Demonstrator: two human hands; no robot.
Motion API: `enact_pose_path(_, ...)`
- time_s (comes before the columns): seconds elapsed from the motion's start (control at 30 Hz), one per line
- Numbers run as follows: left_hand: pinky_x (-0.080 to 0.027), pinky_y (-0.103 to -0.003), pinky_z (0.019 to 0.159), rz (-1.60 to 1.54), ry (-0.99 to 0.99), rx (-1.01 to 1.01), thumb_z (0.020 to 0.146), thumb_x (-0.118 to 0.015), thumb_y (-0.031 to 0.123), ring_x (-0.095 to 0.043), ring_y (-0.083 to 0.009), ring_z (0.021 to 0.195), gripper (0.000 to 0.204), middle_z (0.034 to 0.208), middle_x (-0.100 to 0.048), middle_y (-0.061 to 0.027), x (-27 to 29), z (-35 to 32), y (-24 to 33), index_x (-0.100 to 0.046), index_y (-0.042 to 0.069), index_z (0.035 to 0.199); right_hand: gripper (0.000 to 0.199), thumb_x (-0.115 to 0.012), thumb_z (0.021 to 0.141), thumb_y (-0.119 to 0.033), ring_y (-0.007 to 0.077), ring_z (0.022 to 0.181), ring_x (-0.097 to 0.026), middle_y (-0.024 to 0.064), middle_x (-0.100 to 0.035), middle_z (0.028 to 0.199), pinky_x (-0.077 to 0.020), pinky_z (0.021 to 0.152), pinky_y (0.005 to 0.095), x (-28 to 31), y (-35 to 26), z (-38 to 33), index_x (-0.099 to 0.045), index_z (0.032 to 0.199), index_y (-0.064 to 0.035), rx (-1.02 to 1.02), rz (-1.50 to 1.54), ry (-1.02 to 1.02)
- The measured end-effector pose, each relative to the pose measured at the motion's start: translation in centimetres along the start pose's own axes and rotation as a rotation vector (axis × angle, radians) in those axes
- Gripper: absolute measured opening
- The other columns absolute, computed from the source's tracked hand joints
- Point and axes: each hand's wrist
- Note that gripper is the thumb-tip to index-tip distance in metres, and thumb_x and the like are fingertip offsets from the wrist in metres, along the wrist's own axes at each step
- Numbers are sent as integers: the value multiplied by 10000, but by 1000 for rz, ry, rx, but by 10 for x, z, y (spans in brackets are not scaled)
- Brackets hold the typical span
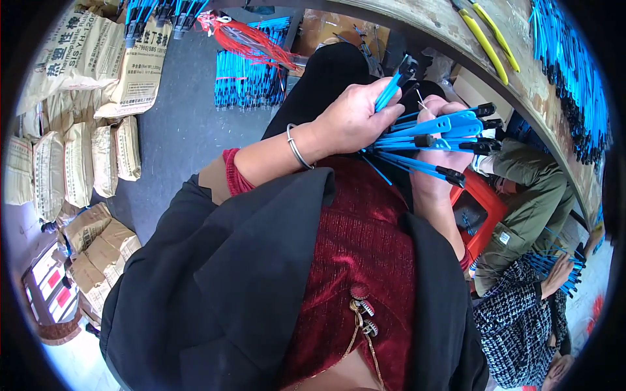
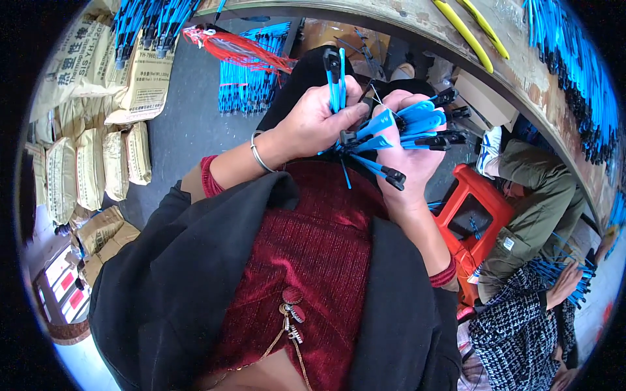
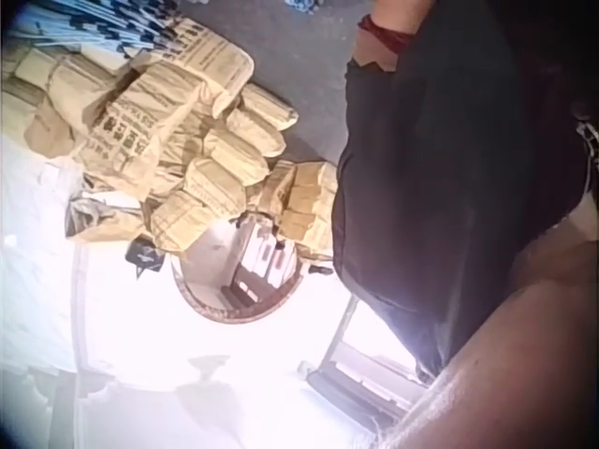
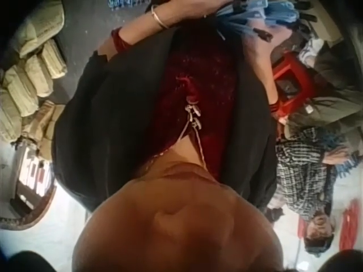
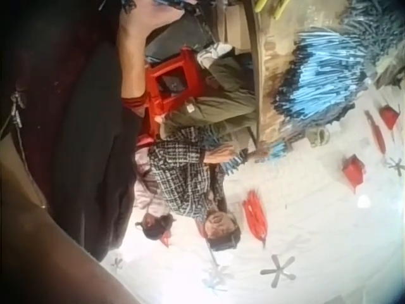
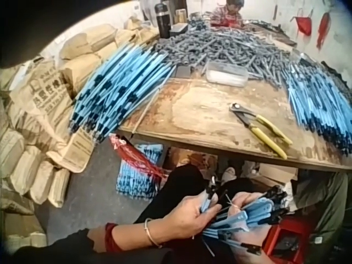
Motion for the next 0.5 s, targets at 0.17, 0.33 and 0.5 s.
enact_pose_path(0.17, -424, -341, 546, 59, 7, -53, 837, -570, 112, -522, -271, 549, 159, 634, -531, -132, -1, 2, -4, -454, 4, 823, 135, -594, 778, 51, 89, 693, -514, 46, -542, 841, -433, 630, 224, -1, -3, 2, -502, 852, -13, 15, -34, -3)
enact_pose_path(0.33, -422, -351, 545, 78, 17, -75, 840, -564, 110, -516, -300, 554, 159, 637, -527, -149, -3, 0, 0, -449, 5, 812, 124, -590, 787, 51, 87, 694, -517, 43, -539, 826, -435, 626, 221, -6, -6, -1, -508, 856, -11, 18, -112, 51)
enact_pose_path(0.5, -424, -357, 543, 55, 38, -23, 838, -563, 106, -531, -315, 566, 152, 640, -530, -158, -4, -2, 2, -453, 4, 812, 157, -606, 805, 7, 91, 777, -514, 38, -554, 890, -422, 703, 232, -3, -6, -6, -503, 914, -38, -6, -170, 54)
Point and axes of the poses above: each hand's wrist, its own z-axis towards the middle knuckle, its own x-axis out of the back of the hand, y = z × x
